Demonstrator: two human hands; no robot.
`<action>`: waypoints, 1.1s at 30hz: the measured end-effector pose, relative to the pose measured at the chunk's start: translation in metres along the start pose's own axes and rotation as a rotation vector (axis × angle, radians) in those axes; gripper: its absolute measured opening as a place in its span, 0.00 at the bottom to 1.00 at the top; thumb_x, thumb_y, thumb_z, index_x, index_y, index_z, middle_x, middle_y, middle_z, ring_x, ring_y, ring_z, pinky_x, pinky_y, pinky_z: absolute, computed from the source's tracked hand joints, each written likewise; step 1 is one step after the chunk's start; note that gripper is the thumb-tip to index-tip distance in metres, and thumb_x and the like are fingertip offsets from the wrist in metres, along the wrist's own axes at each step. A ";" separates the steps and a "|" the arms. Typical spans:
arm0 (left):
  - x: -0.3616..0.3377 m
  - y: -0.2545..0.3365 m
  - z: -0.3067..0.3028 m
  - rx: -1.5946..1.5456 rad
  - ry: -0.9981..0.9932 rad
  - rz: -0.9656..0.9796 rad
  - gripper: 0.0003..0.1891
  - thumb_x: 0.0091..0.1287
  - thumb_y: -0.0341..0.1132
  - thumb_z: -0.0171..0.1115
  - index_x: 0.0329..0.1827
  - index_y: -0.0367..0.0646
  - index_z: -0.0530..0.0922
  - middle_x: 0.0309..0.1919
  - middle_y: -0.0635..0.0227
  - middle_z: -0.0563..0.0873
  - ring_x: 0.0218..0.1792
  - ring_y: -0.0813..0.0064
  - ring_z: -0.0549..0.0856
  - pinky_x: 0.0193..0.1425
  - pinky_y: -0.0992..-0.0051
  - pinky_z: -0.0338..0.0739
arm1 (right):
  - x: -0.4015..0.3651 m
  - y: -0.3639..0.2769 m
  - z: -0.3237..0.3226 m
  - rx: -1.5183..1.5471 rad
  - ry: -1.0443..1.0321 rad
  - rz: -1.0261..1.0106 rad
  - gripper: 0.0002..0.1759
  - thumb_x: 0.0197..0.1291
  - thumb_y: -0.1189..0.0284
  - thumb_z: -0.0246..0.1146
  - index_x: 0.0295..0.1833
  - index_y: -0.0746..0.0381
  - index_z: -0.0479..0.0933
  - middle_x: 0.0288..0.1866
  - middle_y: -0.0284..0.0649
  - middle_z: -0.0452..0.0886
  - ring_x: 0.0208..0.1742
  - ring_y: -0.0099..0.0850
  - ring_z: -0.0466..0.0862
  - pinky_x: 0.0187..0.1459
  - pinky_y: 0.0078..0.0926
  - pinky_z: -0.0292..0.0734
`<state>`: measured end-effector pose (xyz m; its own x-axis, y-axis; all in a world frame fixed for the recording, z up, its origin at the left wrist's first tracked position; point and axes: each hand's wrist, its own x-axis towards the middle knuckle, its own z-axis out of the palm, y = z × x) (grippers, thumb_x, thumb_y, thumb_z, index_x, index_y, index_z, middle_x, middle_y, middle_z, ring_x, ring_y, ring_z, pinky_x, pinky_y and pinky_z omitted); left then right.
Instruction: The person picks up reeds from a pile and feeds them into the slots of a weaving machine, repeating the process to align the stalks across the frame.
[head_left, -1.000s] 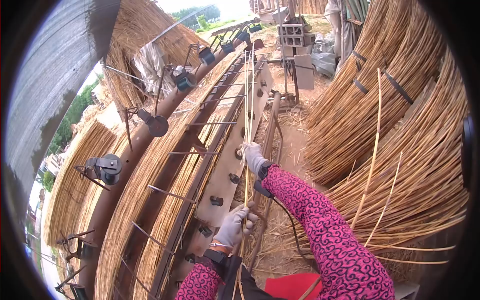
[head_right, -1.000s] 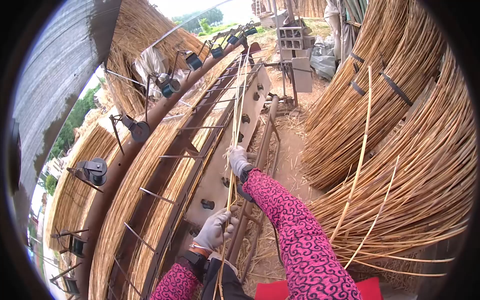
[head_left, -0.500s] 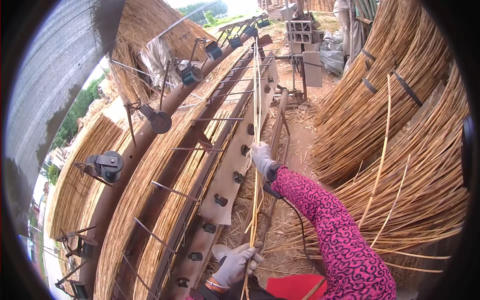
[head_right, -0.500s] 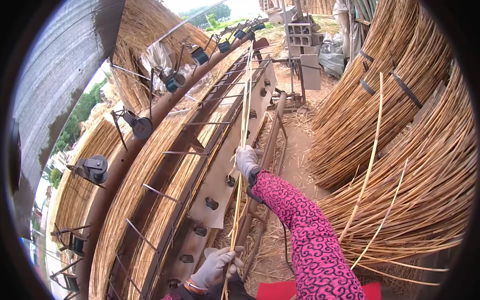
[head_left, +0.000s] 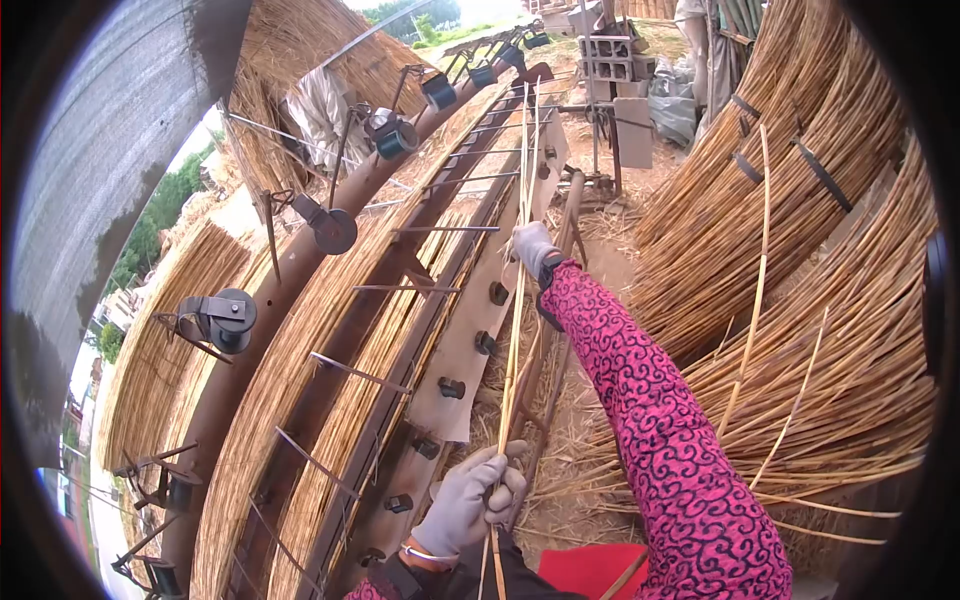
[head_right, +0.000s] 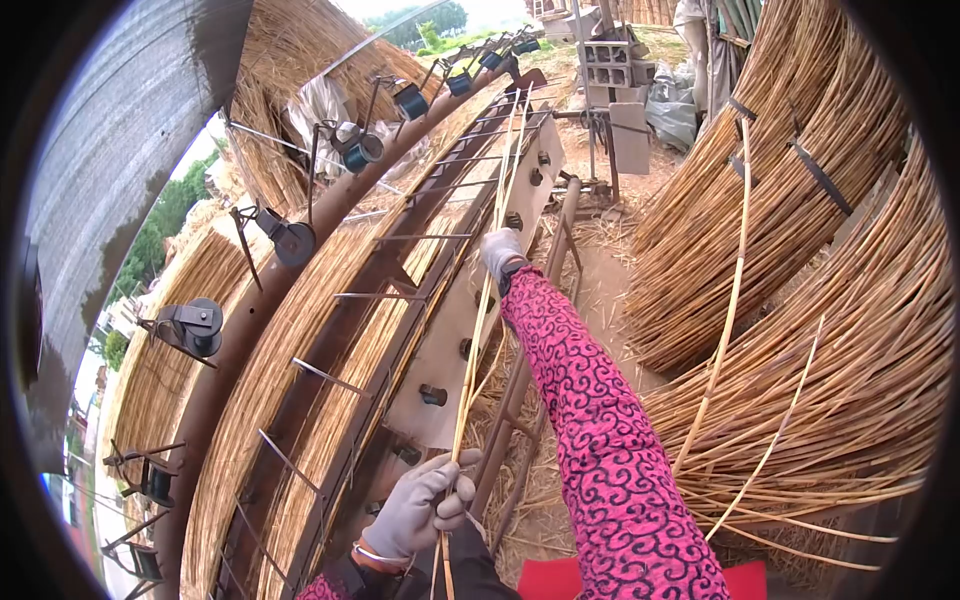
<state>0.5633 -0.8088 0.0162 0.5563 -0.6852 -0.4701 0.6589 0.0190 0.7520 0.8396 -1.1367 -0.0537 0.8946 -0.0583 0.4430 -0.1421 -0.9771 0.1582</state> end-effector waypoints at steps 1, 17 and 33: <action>0.007 0.007 0.007 -0.080 -0.046 0.020 0.21 0.78 0.34 0.43 0.69 0.31 0.64 0.35 0.66 0.79 0.21 0.87 0.65 0.22 0.87 0.60 | 0.015 0.015 0.005 0.076 -0.015 -0.095 0.10 0.53 0.63 0.65 0.32 0.60 0.82 0.26 0.40 0.84 0.28 0.37 0.86 0.28 0.34 0.80; -0.137 0.093 -0.032 0.447 0.297 0.087 0.20 0.76 0.37 0.46 0.63 0.31 0.72 0.31 0.63 0.84 0.18 0.86 0.71 0.20 0.85 0.65 | 0.034 -0.118 -0.108 2.462 -0.192 0.988 0.11 0.73 0.66 0.48 0.51 0.61 0.70 0.41 0.45 0.83 0.31 0.34 0.82 0.29 0.38 0.86; -0.220 0.026 -0.160 1.747 1.141 0.763 0.27 0.59 0.38 0.66 0.62 0.45 0.72 0.56 0.61 0.79 0.58 0.57 0.77 0.61 0.61 0.70 | -0.102 -0.216 -0.222 1.047 -0.049 -0.490 0.10 0.65 0.67 0.60 0.47 0.60 0.79 0.38 0.46 0.83 0.43 0.44 0.83 0.46 0.37 0.77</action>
<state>0.5389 -0.5410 0.0652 0.8100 -0.2657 0.5228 -0.3712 -0.9225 0.1062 0.6847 -0.8743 0.0629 0.7752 0.3885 0.4981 0.6249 -0.5870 -0.5147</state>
